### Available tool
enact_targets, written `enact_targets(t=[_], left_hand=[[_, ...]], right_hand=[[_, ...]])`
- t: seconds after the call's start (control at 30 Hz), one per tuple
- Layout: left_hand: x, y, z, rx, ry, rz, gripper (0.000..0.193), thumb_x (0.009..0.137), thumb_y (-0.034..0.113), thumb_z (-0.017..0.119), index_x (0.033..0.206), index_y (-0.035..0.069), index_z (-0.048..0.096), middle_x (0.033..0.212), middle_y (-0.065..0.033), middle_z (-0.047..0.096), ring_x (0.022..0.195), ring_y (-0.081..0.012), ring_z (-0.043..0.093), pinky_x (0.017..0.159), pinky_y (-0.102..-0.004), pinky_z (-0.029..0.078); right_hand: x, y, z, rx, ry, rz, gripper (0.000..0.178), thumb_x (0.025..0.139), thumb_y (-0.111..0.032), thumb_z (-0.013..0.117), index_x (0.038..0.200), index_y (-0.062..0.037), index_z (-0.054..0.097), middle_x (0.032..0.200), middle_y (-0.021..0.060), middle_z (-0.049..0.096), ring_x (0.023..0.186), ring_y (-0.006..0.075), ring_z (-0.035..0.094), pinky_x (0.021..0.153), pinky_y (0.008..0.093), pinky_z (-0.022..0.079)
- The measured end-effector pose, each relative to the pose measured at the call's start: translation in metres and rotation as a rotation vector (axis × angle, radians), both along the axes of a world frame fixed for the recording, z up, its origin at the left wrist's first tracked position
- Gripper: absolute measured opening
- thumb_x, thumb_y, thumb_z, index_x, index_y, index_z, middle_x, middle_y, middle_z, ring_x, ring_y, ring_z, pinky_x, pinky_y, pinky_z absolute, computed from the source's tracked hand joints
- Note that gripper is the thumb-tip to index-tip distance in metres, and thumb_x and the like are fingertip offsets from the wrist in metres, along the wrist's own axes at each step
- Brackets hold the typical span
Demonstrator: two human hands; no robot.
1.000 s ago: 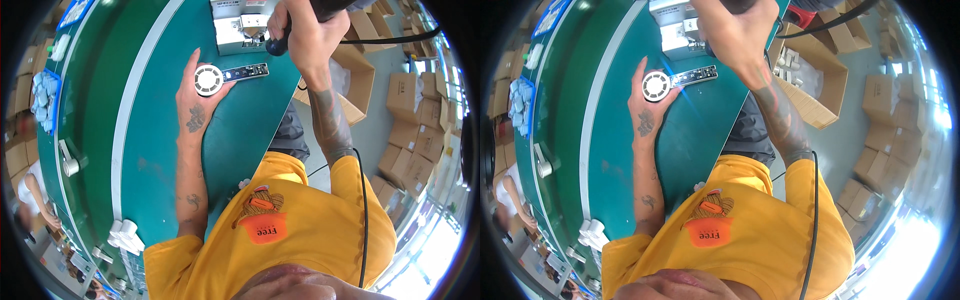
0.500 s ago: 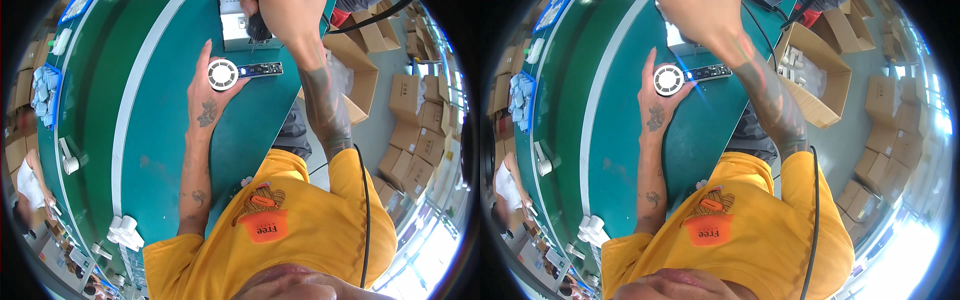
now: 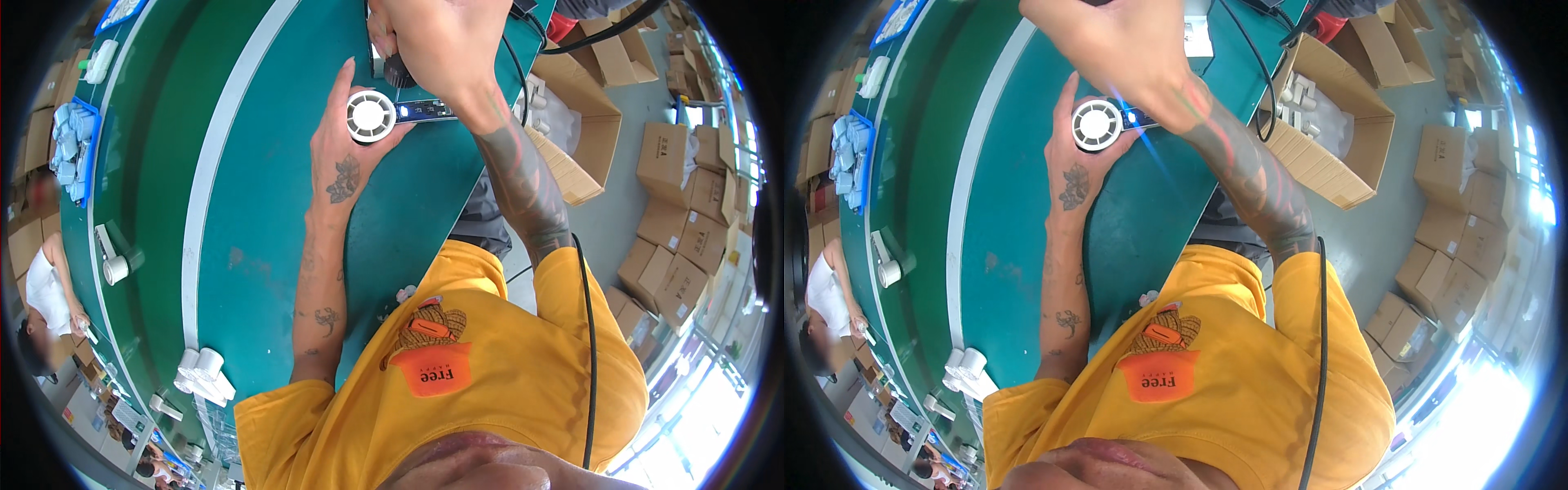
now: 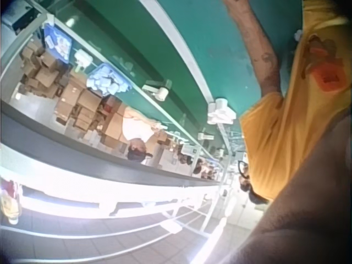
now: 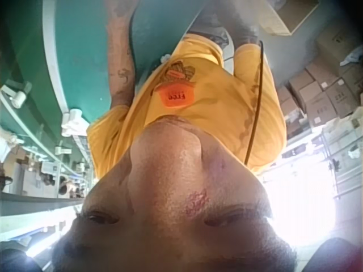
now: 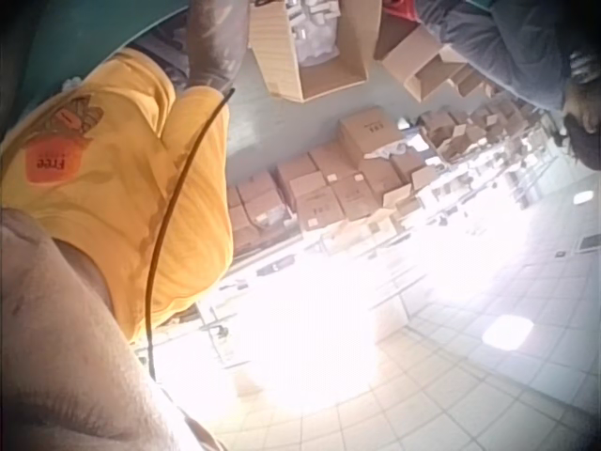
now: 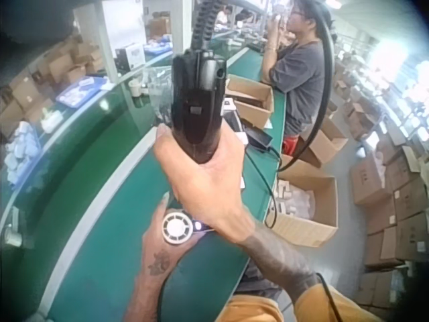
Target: Assembling electronic components using an electric screwdriver at a factory workstation.
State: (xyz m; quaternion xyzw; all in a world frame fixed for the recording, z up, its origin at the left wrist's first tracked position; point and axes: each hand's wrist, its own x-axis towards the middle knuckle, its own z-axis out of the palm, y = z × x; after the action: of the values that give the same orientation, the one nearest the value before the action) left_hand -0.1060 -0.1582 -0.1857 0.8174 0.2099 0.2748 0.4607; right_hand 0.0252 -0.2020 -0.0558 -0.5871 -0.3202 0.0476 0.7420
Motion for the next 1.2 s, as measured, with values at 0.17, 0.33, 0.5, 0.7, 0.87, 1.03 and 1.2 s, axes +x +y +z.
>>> enact_targets(t=[0.17,0.33,0.5,0.7,0.87,1.03,1.2], left_hand=[[-0.001,0.0,-0.003,0.021,-0.032,0.007,0.1,0.071,0.026,0.096,0.153,0.004,0.043,0.113,-0.0145,0.07,0.099,-0.0268,0.072,0.085,-0.0372,0.061],[0.0,0.0,-0.002,0.031,-0.04,0.002,0.099,0.071,0.025,0.095,0.153,0.003,0.043,0.113,-0.014,0.07,0.098,-0.0264,0.072,0.084,-0.0367,0.061],[0.002,-0.004,0.007,-0.021,0.009,-0.009,0.099,0.072,0.021,0.095,0.153,0.003,0.041,0.113,-0.0121,0.071,0.099,-0.0226,0.072,0.086,-0.0341,0.06],[0.0,-0.003,0.01,-0.066,0.042,-0.006,0.099,0.072,0.018,0.095,0.154,0.003,0.04,0.116,-0.0111,0.072,0.1,-0.0189,0.071,0.09,-0.0316,0.058],[-0.005,-0.001,0.004,-0.046,0.045,0.015,0.1,0.072,0.017,0.095,0.154,0.003,0.04,0.117,-0.0107,0.072,0.1,-0.0182,0.071,0.091,-0.0313,0.058],[0.001,-0.005,0.009,-0.065,0.032,-0.009,0.099,0.072,0.016,0.094,0.154,0.003,0.04,0.116,-0.0108,0.072,0.1,-0.0189,0.071,0.091,-0.0314,0.058],[0.002,-0.003,0.001,-0.029,-0.01,-0.005,0.1,0.071,0.023,0.095,0.153,0.003,0.042,0.114,-0.014,0.069,0.097,-0.0256,0.071,0.084,-0.036,0.061]], right_hand=[[-0.004,-0.004,-0.008,0.019,-0.127,-0.07,0.016,0.089,-0.011,0.074,0.084,-0.0021,0.062,0.069,-0.0039,0.057,0.063,0.0044,0.05,0.057,0.0251,0.043],[-0.008,-0.012,-0.008,0.023,-0.059,-0.083,0.017,0.089,-0.011,0.075,0.082,-0.0018,0.062,0.071,-0.0038,0.058,0.064,0.0044,0.05,0.057,0.0252,0.043],[0.005,-0.016,0.015,0.062,-0.074,-0.096,0.016,0.089,-0.011,0.073,0.082,-0.0015,0.062,0.071,-0.0032,0.059,0.063,0.0053,0.052,0.057,0.0252,0.043],[0.033,-0.001,0.04,0.109,-0.17,-0.178,0.016,0.088,-0.012,0.072,0.082,-0.001,0.062,0.07,-0.0023,0.059,0.063,0.0059,0.053,0.057,0.0256,0.043],[0.035,0.006,0.024,0.062,-0.153,-0.201,0.015,0.086,-0.012,0.071,0.082,-0.0017,0.061,0.066,-0.0017,0.058,0.055,0.0059,0.052,0.05,0.0251,0.041],[0.0,-0.02,0.045,-0.038,0.187,0.002,0.019,0.092,-0.012,0.071,0.08,-0.0037,0.059,0.066,-0.0025,0.057,0.053,0.005,0.052,0.049,0.0237,0.039],[-0.004,-0.01,0.008,0.065,-0.098,-0.001,0.015,0.091,-0.011,0.073,0.087,-0.0033,0.061,0.074,-0.0049,0.057,0.065,0.0039,0.051,0.058,0.0231,0.041]])
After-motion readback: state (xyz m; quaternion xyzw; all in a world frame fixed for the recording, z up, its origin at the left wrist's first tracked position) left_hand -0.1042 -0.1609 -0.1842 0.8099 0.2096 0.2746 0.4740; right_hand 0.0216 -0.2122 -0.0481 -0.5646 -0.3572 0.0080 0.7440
